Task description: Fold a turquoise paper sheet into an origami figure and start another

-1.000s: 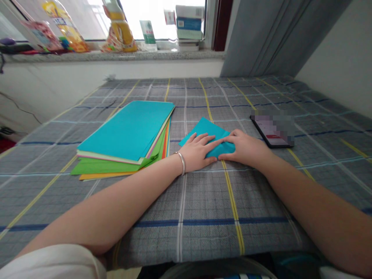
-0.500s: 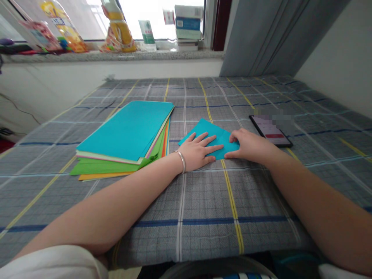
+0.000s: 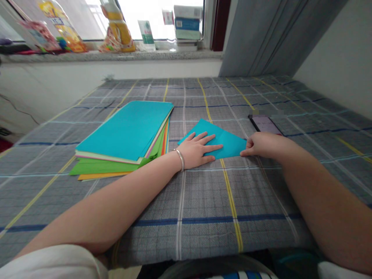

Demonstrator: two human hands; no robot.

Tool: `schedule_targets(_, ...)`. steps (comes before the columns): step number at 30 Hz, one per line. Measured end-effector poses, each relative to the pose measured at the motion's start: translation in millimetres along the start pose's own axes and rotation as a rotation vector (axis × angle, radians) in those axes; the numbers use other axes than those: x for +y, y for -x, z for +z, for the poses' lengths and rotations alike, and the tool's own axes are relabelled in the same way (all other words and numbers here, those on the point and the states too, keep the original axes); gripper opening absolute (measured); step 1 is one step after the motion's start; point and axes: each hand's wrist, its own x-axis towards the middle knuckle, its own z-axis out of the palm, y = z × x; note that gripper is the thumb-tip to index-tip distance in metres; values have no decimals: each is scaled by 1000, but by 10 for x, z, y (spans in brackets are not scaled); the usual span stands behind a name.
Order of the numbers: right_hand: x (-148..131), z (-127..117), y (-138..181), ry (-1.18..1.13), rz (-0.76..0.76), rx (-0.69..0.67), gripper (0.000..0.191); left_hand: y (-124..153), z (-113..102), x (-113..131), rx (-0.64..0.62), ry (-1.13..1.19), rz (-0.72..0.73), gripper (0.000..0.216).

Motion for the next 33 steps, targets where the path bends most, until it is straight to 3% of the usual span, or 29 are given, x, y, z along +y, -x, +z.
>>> schedule_targets(15,151,43,-45,-25,-77,14,11,21,-57,-88,-82,98,36,60)
schedule_targets(19,200,57,-32,-70,-235,4,3,80,-76,-170,-81,121,56,61)
schedule_targets(21,210,63,-11,-91,-313,14,13,107,-75,-208,-71,141,64,61)
schedule_targets(25,119,91,54,-53,-424,188,28,140,-48,-239,-3,162,85,58)
schedule_targets(30,-164,183,90,-73,-770,385,21,149,-13,-218,39,131,89,58)
schedule_targets(33,-299,247,84,-49,-854,452,22,149,-5,-208,62,129,86,61)
